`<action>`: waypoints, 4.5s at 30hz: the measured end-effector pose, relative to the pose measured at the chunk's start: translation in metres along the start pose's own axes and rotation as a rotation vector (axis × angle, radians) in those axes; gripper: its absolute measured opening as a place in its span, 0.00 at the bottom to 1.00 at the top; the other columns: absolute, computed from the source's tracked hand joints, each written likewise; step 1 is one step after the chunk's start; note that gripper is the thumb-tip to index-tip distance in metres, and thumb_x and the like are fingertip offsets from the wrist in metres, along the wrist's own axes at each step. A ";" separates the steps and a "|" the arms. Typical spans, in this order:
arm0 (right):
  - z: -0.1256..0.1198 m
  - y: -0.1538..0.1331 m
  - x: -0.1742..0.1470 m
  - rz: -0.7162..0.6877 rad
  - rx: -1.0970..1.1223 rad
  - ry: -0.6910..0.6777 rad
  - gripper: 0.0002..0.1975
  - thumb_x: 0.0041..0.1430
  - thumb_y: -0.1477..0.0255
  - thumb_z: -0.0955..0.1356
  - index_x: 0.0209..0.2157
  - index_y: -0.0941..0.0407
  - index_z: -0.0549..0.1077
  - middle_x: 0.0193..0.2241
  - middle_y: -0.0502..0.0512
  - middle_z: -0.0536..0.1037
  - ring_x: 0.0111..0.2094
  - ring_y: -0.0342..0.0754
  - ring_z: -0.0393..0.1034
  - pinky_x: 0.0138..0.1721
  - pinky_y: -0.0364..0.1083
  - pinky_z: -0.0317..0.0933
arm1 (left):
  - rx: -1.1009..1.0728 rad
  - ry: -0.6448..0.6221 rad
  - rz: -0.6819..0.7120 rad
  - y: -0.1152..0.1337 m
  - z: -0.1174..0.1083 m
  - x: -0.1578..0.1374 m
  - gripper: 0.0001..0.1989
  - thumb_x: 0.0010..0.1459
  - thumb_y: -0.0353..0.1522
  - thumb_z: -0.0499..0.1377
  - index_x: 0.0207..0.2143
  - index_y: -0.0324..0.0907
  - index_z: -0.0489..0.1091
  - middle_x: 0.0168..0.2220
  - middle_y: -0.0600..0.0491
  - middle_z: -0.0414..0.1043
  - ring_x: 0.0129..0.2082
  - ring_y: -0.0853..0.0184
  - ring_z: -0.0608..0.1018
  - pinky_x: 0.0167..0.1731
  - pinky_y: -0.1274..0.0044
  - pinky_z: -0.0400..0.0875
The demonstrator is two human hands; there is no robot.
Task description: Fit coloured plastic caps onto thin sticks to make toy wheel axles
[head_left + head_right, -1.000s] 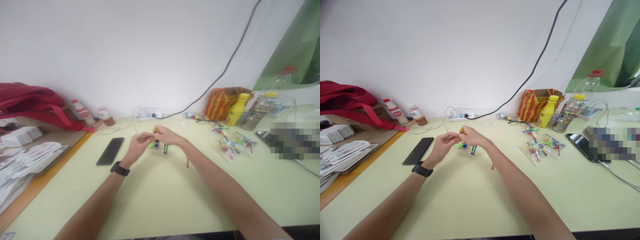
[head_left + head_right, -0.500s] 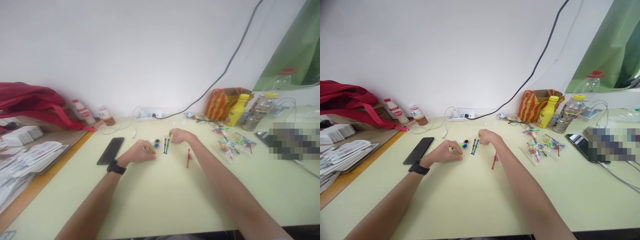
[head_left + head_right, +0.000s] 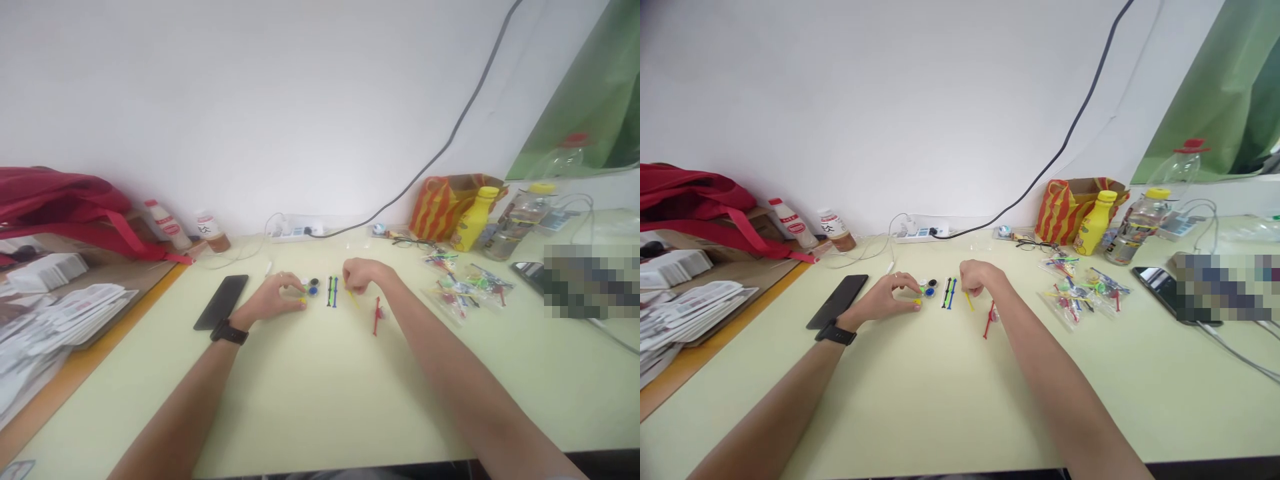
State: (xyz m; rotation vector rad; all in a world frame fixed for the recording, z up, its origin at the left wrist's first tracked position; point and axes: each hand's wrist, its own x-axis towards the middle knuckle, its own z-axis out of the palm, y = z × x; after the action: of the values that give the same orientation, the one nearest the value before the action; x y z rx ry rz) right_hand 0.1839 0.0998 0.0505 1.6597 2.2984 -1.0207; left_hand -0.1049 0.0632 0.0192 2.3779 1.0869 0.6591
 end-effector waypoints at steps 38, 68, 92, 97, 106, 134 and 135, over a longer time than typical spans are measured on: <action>-0.023 0.035 -0.024 0.100 0.068 -0.402 0.21 0.28 0.75 0.81 0.31 0.59 0.80 0.29 0.55 0.82 0.35 0.54 0.80 0.37 0.46 0.72 | 0.245 0.154 0.081 0.021 0.024 -0.002 0.22 0.67 0.44 0.60 0.61 0.51 0.70 0.59 0.47 0.72 0.61 0.54 0.71 0.63 0.58 0.67; 0.075 -0.044 -0.045 -0.512 1.092 0.399 0.13 0.55 0.62 0.75 0.37 0.56 0.75 0.33 0.54 0.81 0.34 0.47 0.77 0.37 0.46 0.71 | -0.212 0.509 0.031 0.070 0.054 -0.013 0.11 0.66 0.38 0.62 0.49 0.46 0.74 0.44 0.49 0.80 0.41 0.62 0.82 0.45 0.67 0.80; 0.070 -0.019 -0.029 -0.359 0.693 0.351 0.11 0.60 0.77 0.60 0.38 0.55 0.73 0.28 0.49 0.73 0.30 0.44 0.68 0.32 0.40 0.61 | -0.105 0.373 0.168 0.069 0.053 -0.014 0.02 0.66 0.34 0.61 0.39 0.46 0.74 0.42 0.49 0.77 0.43 0.62 0.80 0.45 0.68 0.77; 0.058 0.012 -0.021 -0.122 0.425 0.515 0.15 0.65 0.76 0.57 0.49 0.54 0.69 0.28 0.47 0.73 0.28 0.45 0.67 0.29 0.41 0.58 | -0.100 0.274 0.156 0.063 0.049 -0.016 0.06 0.65 0.35 0.62 0.34 0.45 0.72 0.37 0.50 0.78 0.39 0.63 0.80 0.47 0.67 0.76; 0.062 0.028 -0.019 0.025 0.207 0.534 0.08 0.65 0.78 0.62 0.40 0.58 0.71 0.40 0.63 0.79 0.36 0.49 0.73 0.31 0.42 0.57 | -0.014 0.090 0.111 0.051 0.040 -0.019 0.07 0.61 0.35 0.66 0.29 0.47 0.77 0.40 0.50 0.80 0.49 0.60 0.78 0.50 0.66 0.76; 0.079 0.021 0.004 -0.369 0.383 0.595 0.11 0.55 0.85 0.65 0.29 0.58 0.76 0.26 0.52 0.80 0.29 0.45 0.76 0.33 0.41 0.66 | 0.326 -0.024 0.045 0.021 0.053 -0.010 0.27 0.75 0.43 0.45 0.72 0.48 0.53 0.74 0.50 0.51 0.74 0.54 0.53 0.71 0.56 0.55; 0.081 0.020 0.006 -0.387 0.392 0.594 0.11 0.55 0.85 0.65 0.28 0.58 0.76 0.26 0.52 0.80 0.28 0.45 0.76 0.32 0.41 0.66 | 0.323 -0.023 0.050 0.021 0.054 -0.009 0.27 0.75 0.43 0.44 0.71 0.47 0.54 0.73 0.49 0.53 0.74 0.55 0.54 0.71 0.56 0.55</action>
State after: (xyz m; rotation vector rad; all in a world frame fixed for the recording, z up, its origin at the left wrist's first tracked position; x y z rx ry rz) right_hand 0.1773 0.0609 -0.0234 1.9044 3.0581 -1.2481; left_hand -0.0671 0.0333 -0.0135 2.6848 1.2050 0.5015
